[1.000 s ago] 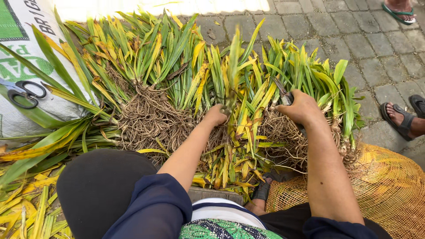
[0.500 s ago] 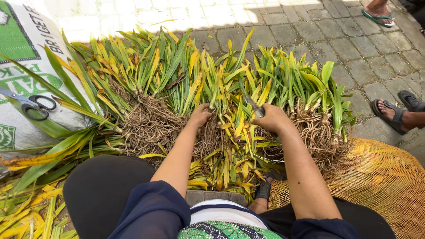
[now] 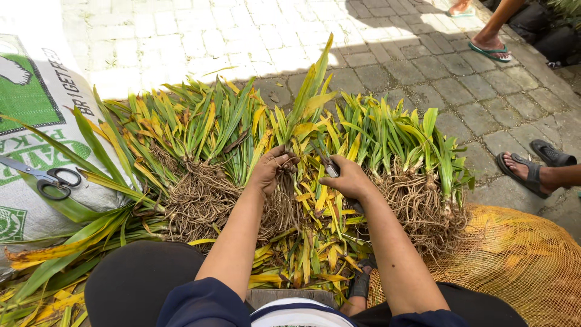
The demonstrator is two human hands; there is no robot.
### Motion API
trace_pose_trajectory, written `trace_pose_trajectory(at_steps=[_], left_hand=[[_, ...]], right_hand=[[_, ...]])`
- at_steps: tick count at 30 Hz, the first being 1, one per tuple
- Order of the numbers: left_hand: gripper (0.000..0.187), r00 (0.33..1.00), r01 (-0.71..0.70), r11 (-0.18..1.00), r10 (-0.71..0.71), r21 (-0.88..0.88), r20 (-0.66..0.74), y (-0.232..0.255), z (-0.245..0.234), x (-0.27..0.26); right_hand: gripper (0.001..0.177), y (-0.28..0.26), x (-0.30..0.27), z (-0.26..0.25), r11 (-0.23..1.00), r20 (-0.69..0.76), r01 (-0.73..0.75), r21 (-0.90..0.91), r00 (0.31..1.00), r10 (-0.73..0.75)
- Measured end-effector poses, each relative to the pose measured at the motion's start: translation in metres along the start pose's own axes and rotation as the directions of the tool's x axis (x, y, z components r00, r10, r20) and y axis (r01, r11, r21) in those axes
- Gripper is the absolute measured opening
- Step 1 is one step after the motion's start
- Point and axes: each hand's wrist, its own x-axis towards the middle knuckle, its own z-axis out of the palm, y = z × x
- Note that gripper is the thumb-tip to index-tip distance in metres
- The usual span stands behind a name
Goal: The person trims the roots and leaves of plants using shears. They handle bunches of plants one at a time, cutting off excess material and placing the trimmed plants into a pile.
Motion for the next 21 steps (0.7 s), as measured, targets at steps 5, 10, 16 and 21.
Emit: trace_pose_trajectory(at_steps=[5, 10, 16, 21], left_hand=[[0.032, 0.997, 0.055, 0.998, -0.056, 0.015, 0.055, -0.002, 0.008, -0.006], [0.031, 0.989, 0.09, 0.994, -0.097, 0.064, 0.113, -0.012, 0.011, -0.008], [0.03, 0.978, 0.134, 0.98, -0.154, 0.147, 0.138, -0.025, 0.019, -0.01], [0.028, 0.986, 0.147, 0.988, -0.15, 0.044, 0.071, -0.03, 0.013, -0.002]], right_hand=[[0.055, 0.024, 0.022, 0.01, 0.928, -0.233, 0.136, 0.346, 0.971, -0.055], [0.044, 0.038, 0.041, 0.009, 0.758, -0.433, 0.314, 0.571, 0.9, -0.047], [0.04, 0.048, 0.051, 0.019, 0.709, -0.5, 0.355, 0.609, 0.866, -0.003], [0.032, 0.058, 0.053, 0.02, 0.823, -0.477, 0.25, 0.51, 0.878, 0.029]])
